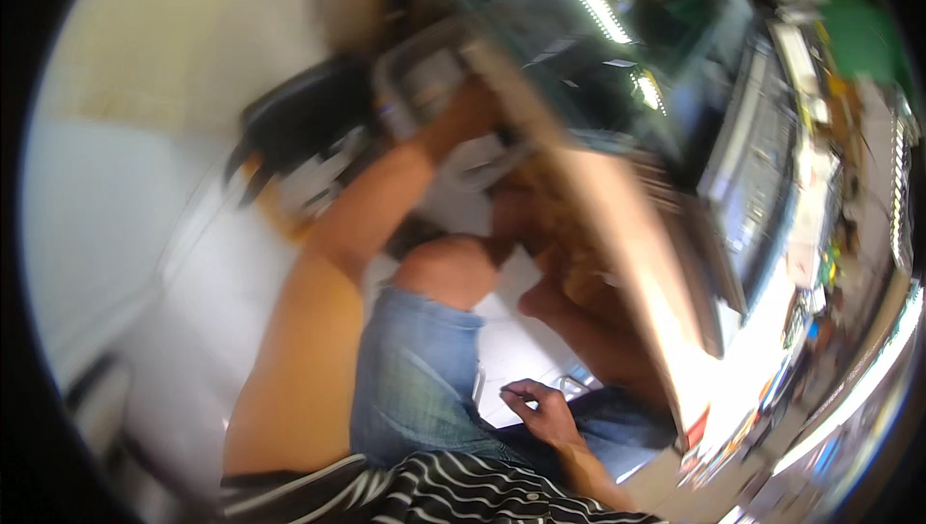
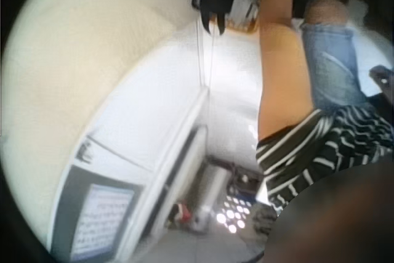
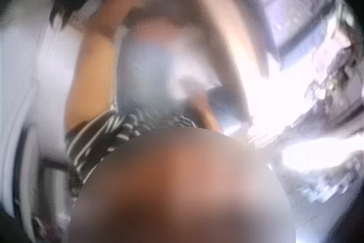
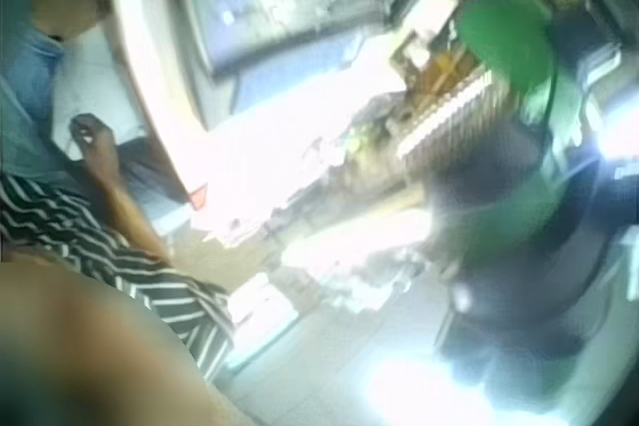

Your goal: The person sits on the floor and handles multiple tablet components, including screens and internal frames. They pick up and place down screen assemblies, compare parts, and manipulate ribbon cables and chassis pieces on a cluttered workbench.

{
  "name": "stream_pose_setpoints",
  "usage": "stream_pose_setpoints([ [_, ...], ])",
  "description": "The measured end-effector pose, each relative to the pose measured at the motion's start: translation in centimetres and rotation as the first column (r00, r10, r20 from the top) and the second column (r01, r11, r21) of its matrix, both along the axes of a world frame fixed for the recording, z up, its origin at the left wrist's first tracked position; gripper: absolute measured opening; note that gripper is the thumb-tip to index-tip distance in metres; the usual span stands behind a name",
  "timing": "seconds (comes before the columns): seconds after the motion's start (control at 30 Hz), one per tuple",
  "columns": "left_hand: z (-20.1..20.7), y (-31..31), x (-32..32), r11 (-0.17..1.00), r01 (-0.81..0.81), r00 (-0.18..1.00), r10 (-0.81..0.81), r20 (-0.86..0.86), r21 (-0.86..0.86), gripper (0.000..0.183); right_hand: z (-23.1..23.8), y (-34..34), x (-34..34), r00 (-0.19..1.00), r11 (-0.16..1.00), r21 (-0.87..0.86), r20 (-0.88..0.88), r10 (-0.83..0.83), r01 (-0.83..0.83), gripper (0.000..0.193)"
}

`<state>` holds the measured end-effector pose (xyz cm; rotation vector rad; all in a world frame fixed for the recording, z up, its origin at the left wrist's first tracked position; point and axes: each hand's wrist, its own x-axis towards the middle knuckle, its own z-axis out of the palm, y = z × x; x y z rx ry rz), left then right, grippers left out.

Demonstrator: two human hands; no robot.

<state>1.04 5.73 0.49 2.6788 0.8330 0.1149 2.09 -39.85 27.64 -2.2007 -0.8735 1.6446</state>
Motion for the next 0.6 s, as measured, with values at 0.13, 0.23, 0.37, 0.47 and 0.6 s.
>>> stream_pose_setpoints([
  [0.13, 0.1, 1.2, -6.2, 0.921, 0.09, 0.978, -0.01, 0.207, -0.379, 0.026, 0.4, 0.1, 1.1, 1.0, 0.992, 0.125, 0.023, 0.007, -0.009, 0.026],
  [0.23, 2.4, 0.7, -11.7, 0.773, 0.128, 0.949, 0.087, 0.303, -0.622, 0.034, 2.6, -0.9, 0.8, 0.996, 0.938, 0.344, 0.05, -0.075, 0.053, 0.025],
  [0.37, 8.5, -4.0, -18.1, 0.9, -0.242, 0.825, 0.388, 0.411, -0.363, 0.042, 7.9, -5.3, -0.1, 0.99, 0.807, 0.576, -0.031, -0.136, 0.129, 0.024],
  [0.47, 14.6, -10.0, -18.8, 0.922, -0.15, 0.787, 0.33, 0.521, -0.357, 0.038, 12.6, -13.1, 1.0, 0.968, 0.682, 0.727, 0.11, -0.225, 0.076, 0.021],
  [0.6, 22.7, -24.5, -16.5, 0.833, -0.035, 0.697, 0.417, 0.583, -0.553, 0.031, 17.4, -27.0, 6.8, 0.481, 0.616, 0.779, 0.499, -0.721, 0.116, 0.013],
])
